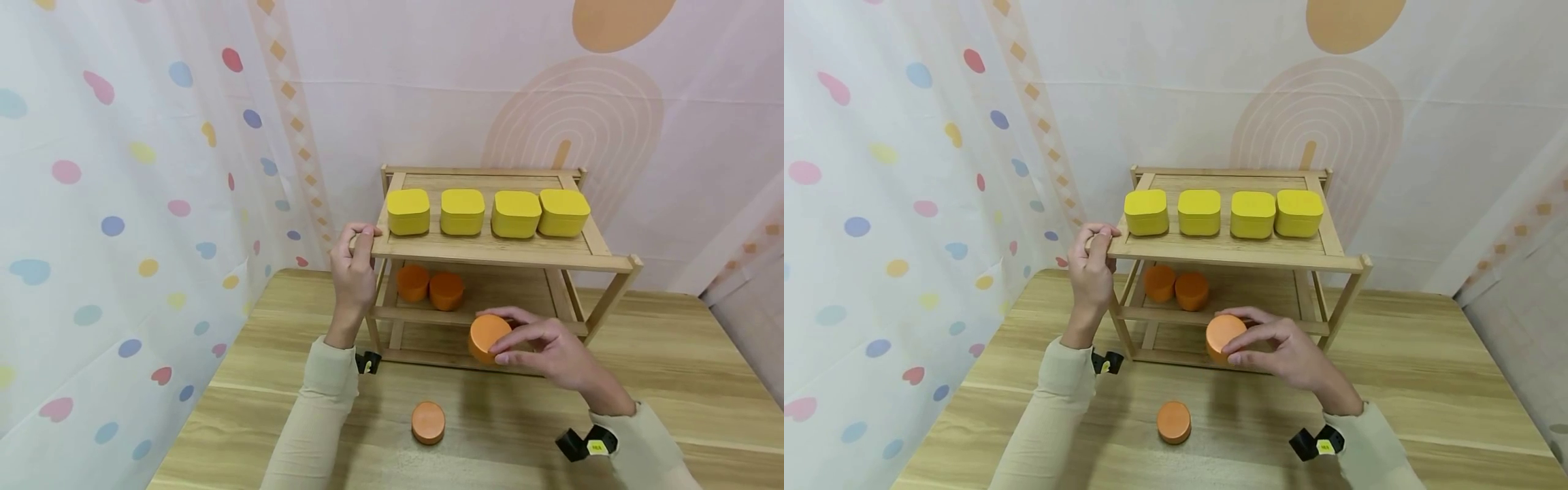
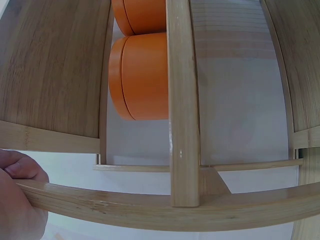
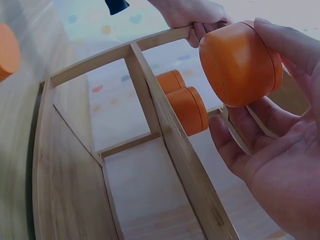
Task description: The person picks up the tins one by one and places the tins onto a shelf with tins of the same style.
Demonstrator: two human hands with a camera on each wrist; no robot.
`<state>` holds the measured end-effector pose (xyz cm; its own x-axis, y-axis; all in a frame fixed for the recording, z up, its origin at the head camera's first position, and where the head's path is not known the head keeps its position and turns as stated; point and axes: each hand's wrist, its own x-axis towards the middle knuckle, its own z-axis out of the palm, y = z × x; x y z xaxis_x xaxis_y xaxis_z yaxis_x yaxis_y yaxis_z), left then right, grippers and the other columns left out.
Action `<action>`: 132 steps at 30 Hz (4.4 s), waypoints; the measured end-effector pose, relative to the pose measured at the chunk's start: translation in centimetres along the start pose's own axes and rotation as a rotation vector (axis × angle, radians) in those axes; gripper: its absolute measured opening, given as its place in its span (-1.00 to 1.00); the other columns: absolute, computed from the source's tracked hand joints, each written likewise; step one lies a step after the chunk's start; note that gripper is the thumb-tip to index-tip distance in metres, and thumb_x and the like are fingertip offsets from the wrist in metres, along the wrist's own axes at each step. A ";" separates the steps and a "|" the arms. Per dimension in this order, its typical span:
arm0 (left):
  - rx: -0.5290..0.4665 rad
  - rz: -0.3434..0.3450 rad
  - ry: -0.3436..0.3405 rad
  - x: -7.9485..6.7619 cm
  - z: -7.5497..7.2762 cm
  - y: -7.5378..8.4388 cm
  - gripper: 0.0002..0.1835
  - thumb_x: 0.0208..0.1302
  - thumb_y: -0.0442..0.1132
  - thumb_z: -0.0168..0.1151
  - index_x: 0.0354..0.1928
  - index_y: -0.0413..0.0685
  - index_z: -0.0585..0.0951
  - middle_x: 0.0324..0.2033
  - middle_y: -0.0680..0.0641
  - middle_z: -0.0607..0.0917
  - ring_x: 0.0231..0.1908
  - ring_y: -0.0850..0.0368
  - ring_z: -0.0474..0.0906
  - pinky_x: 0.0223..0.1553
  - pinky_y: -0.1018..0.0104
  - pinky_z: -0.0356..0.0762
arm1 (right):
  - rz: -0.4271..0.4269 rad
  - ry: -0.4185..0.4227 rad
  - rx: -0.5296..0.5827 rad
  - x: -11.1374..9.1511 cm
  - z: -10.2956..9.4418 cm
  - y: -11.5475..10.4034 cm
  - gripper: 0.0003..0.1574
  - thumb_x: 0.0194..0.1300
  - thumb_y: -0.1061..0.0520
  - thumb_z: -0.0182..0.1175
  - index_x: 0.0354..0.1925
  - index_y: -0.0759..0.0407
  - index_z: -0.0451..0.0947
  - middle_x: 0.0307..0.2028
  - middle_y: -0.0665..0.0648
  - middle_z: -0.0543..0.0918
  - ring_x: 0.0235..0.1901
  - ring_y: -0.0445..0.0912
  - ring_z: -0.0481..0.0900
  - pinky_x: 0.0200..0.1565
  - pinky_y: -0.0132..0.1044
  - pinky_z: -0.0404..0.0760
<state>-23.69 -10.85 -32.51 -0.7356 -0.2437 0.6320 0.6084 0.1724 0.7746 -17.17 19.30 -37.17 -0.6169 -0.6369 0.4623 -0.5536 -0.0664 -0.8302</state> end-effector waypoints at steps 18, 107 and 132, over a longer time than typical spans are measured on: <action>-0.014 0.005 0.001 0.0 0.1 -0.1 -0.67 0.50 -0.16 -0.06 -0.27 -0.26 0.58 -0.79 0.05 0.26 -0.79 0.20 0.08 -0.74 0.42 0.06 | 0.183 0.117 -0.084 2.0 -0.6 0.7 -0.81 0.27 0.36 0.27 -0.17 0.21 0.74 0.24 0.34 0.48 0.24 -0.22 0.42 0.16 -0.44 0.45; 0.017 0.005 0.009 -0.2 -0.2 -0.5 -0.67 0.51 -0.17 -0.07 -0.27 -0.25 0.59 -0.78 0.04 0.28 -0.78 0.18 0.13 -0.74 0.40 0.08 | 0.326 0.239 -0.245 3.4 -2.0 3.6 -0.78 0.31 0.22 0.29 -0.08 0.22 0.73 0.36 0.21 0.39 0.40 0.13 0.26 0.12 -0.62 0.33; -0.003 -0.002 -0.010 -0.1 0.0 -0.1 -0.66 0.51 -0.15 -0.08 -0.26 -0.24 0.59 -0.80 0.06 0.25 -0.80 0.19 0.09 -0.76 0.39 0.05 | -0.018 0.336 -0.218 2.0 0.0 1.9 -0.71 0.11 0.53 0.30 -0.16 0.38 0.68 0.21 0.31 0.48 0.25 -0.13 0.40 0.21 -0.45 0.40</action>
<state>-23.73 -10.84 -32.65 -0.7396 -0.2349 0.6307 0.6079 0.1690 0.7758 -19.45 17.87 -37.83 -0.7345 -0.3476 0.5829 -0.6498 0.1124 -0.7517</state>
